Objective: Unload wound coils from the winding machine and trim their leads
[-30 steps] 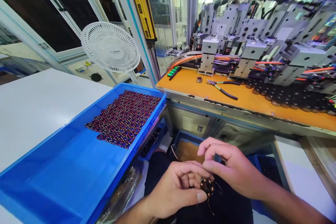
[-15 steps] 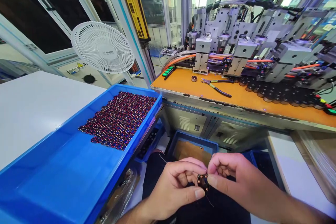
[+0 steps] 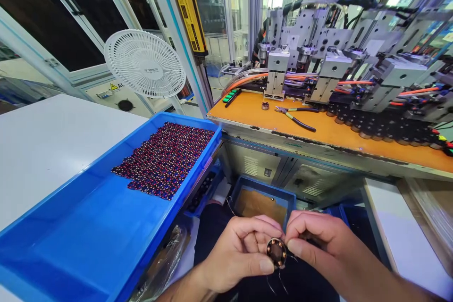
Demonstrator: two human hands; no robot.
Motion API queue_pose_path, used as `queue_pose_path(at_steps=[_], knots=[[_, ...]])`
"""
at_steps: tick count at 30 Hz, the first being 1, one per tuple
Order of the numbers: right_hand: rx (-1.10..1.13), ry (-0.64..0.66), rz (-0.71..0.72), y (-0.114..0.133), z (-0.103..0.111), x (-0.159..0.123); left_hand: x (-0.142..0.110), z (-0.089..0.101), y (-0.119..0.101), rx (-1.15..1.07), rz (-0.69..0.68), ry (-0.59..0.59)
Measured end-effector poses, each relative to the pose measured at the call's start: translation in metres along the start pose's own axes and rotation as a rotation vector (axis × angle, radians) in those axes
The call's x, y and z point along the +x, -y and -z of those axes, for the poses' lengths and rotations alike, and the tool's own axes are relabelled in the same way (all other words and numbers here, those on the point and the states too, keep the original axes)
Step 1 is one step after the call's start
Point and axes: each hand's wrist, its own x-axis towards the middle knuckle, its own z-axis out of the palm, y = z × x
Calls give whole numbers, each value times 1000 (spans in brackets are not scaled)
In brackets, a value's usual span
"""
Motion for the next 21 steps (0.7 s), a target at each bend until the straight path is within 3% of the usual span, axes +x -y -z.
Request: queue_pose_path(at_steps=[8, 21], knots=[[-3, -69, 137, -3, -6, -4, 0, 1, 0, 19, -6, 12], [-178, -101, 208, -9, -10, -11, 1, 0, -2, 41, -15, -3]])
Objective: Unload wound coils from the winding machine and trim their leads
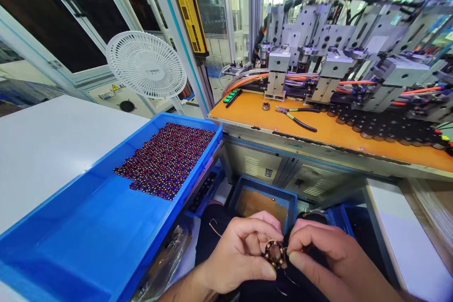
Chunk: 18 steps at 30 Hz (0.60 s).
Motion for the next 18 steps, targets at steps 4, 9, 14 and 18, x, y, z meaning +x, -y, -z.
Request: queue_pose_path(at_steps=[4, 9, 14, 18], knots=[[-54, 41, 184, -2, 11, -2, 1, 0, -2, -24, 18, -5], [-411, -115, 441, 2, 24, 8, 3, 1, 3, -92, 43, 41], [-423, -20, 531, 7, 21, 16, 1, 1, 8, -163, 72, 94], [-418, 30, 571, 3, 18, 18, -1, -1, 8, -173, 77, 106]])
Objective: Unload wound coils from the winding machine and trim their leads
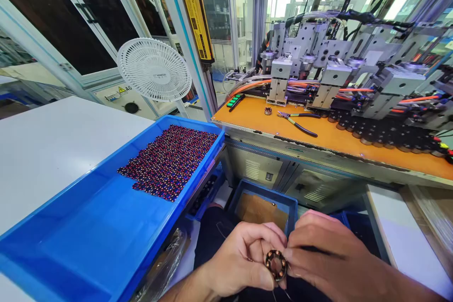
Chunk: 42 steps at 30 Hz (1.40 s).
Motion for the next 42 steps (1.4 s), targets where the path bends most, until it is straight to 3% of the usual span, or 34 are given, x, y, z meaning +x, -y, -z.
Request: queue_pose_path(at_steps=[12, 17, 20, 25, 31, 37, 40, 42], knots=[[94, -209, -49, 4, -12, -5, 0, 1, -3, 88, -21, -66], [119, -360, -227, 10, -33, -14, 1, -4, -5, 254, -160, -96], [78, -419, -238, 10, -41, -14, -1, -4, -6, 374, -230, -161], [18, -435, -228, 10, -41, -14, -7, -2, -8, 527, -14, -227], [-77, -445, -263, 7, -42, -17, -5, -4, -2, 401, -173, -197], [-37, -446, -255, 6, -38, -19, -1, 0, 1, 219, -361, -64], [-50, -423, -196, 7, -35, -20, 1, 1, 1, 117, -323, -48], [-80, -447, -158, 9, -34, -17, 4, 0, -2, 148, -164, -89]])
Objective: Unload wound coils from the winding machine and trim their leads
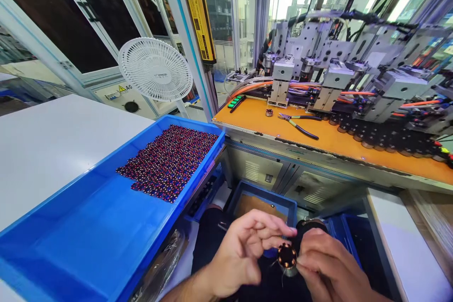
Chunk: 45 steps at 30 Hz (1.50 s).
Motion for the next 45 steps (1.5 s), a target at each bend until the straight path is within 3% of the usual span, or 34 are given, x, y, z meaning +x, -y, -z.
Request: queue_pose_path(at_steps=[2, 4, 10, 16, 19, 21, 23, 26, 28, 31, 39, 42, 45], knots=[[-21, -32, 29, 2, 0, 4, 3, -1, -4, 96, 200, 10], [-48, -33, 48, 3, 0, 8, 4, -2, -6, 155, 309, 56], [-140, -15, 49, -6, 2, -1, 1, -4, 0, 180, 137, 19], [-144, 37, -14, -12, 4, -8, 2, -9, 5, 70, -134, 35], [-96, 35, 3, -9, 5, -5, 5, -8, 4, -57, -199, 50], [-80, 29, 22, -5, 6, -1, 7, -7, 3, -121, -136, 21], [-76, 19, 47, -2, 7, 3, 8, -6, 3, -69, 14, 4], [-88, -28, 71, -1, 10, 7, 8, -5, 5, 77, 222, 76], [-121, -20, 89, -4, 12, 6, 7, -6, 7, 120, 213, 92], [-170, 65, 110, -12, 13, -2, 5, -10, 8, 135, 83, 33], [-84, 77, -33, -14, 8, -7, 7, -14, 2, -53, -156, -44], [-33, 93, -2, -10, 9, -4, 8, -12, 1, -114, -99, -75], [-16, 83, 40, -10, 8, -2, 10, -8, 7, -15, 116, -36]])
